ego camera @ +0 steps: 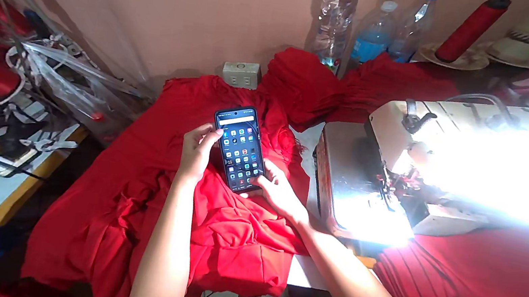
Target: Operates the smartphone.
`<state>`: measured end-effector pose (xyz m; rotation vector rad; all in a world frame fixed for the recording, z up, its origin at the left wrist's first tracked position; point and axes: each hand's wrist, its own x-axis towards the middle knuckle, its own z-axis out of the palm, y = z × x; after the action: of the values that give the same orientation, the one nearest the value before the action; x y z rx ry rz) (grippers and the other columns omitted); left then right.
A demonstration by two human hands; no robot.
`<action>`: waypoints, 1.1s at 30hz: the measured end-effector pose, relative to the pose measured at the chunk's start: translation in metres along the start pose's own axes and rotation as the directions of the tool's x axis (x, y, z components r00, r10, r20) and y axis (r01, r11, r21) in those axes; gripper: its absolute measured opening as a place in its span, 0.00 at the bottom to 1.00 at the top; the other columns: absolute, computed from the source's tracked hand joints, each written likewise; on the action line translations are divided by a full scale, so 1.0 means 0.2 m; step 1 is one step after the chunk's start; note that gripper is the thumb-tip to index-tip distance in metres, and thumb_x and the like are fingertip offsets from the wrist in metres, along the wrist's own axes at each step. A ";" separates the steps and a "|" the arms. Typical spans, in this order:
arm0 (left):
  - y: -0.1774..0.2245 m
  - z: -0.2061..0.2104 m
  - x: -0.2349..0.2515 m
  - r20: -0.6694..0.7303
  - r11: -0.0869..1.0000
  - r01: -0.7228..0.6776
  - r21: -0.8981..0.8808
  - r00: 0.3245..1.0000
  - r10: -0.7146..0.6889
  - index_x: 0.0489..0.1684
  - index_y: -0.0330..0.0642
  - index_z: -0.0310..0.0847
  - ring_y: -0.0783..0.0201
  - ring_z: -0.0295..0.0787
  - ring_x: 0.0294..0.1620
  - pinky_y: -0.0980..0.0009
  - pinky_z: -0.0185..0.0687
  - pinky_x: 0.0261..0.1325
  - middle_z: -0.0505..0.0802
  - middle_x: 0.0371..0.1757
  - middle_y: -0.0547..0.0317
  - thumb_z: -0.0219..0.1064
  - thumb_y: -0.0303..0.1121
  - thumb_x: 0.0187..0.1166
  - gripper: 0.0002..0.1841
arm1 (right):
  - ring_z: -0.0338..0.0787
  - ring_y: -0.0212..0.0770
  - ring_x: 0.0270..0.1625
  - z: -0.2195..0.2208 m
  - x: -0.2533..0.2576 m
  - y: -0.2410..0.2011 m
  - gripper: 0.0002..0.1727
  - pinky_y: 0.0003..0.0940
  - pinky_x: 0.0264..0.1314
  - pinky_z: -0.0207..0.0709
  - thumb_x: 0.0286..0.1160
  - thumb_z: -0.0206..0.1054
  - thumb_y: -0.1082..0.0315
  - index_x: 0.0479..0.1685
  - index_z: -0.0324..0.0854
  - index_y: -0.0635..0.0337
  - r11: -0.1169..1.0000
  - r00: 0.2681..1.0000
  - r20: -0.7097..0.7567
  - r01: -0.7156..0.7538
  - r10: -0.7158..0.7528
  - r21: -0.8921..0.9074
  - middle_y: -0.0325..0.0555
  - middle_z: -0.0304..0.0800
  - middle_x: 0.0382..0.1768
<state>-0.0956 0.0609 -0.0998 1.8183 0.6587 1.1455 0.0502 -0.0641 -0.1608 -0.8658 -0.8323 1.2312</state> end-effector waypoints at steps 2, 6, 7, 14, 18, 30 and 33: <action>0.00 0.00 0.00 -0.003 1.000 0.004 -0.007 1.000 -0.004 0.39 0.44 0.85 0.81 0.89 0.38 0.77 0.87 0.48 0.91 0.35 0.75 0.51 0.27 0.84 0.13 | 0.95 0.38 0.43 0.00 0.00 0.00 0.15 0.35 0.44 0.93 0.81 0.51 0.82 0.63 0.72 0.70 1.000 1.000 -0.005 0.001 -0.001 -0.005 0.48 0.91 0.47; 0.01 0.00 -0.01 -0.003 1.000 0.005 -0.024 1.000 -0.005 0.39 0.46 0.85 0.80 0.90 0.37 0.77 0.88 0.48 0.92 0.35 0.75 0.51 0.28 0.85 0.13 | 0.96 0.40 0.43 0.00 0.01 0.00 0.13 0.37 0.45 0.94 0.93 0.47 0.71 0.63 0.72 0.68 0.998 1.000 -0.002 -0.012 0.012 0.056 0.49 0.92 0.47; 0.01 0.00 -0.01 -0.005 1.000 0.006 -0.029 1.000 -0.006 0.39 0.46 0.85 0.80 0.89 0.37 0.77 0.87 0.48 0.92 0.35 0.75 0.51 0.27 0.85 0.13 | 0.96 0.39 0.43 0.00 0.01 0.01 0.13 0.37 0.45 0.94 0.92 0.47 0.72 0.63 0.72 0.68 0.998 1.000 0.002 -0.008 0.008 0.062 0.49 0.92 0.47; 0.00 0.00 -0.01 -0.004 1.000 0.000 -0.023 1.000 0.000 0.37 0.48 0.85 0.81 0.89 0.35 0.78 0.87 0.46 0.91 0.33 0.76 0.51 0.28 0.85 0.14 | 0.95 0.38 0.42 0.00 0.01 0.01 0.16 0.35 0.44 0.93 0.80 0.50 0.83 0.63 0.72 0.69 1.000 1.000 -0.004 -0.012 0.012 0.005 0.49 0.91 0.46; 0.01 0.00 -0.01 -0.011 1.000 0.007 -0.030 1.000 -0.007 0.37 0.48 0.86 0.81 0.89 0.36 0.78 0.87 0.47 0.92 0.34 0.76 0.52 0.27 0.85 0.14 | 0.96 0.38 0.42 0.00 0.01 0.01 0.12 0.35 0.44 0.93 0.88 0.49 0.77 0.62 0.73 0.68 1.000 1.000 -0.013 -0.010 0.010 0.007 0.48 0.91 0.46; 0.00 0.00 -0.01 0.002 1.000 0.011 -0.006 1.000 -0.011 0.38 0.47 0.86 0.80 0.89 0.36 0.77 0.87 0.46 0.92 0.35 0.75 0.52 0.29 0.85 0.13 | 0.95 0.38 0.42 -0.01 0.00 0.01 0.17 0.35 0.45 0.93 0.77 0.51 0.84 0.63 0.72 0.69 1.000 1.000 0.002 0.006 -0.006 -0.009 0.49 0.90 0.47; 0.00 0.00 -0.01 0.013 1.000 -0.008 0.011 1.000 0.008 0.39 0.45 0.85 0.80 0.89 0.38 0.77 0.87 0.48 0.91 0.36 0.74 0.52 0.29 0.85 0.13 | 0.95 0.38 0.42 0.00 0.00 0.01 0.17 0.36 0.45 0.93 0.79 0.50 0.84 0.64 0.71 0.69 1.000 1.000 0.002 0.001 -0.001 0.007 0.49 0.90 0.48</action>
<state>-0.0970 0.0595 -0.1004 1.8375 0.6526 1.1364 0.0502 -0.0633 -0.1632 -0.8591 -0.8293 1.2337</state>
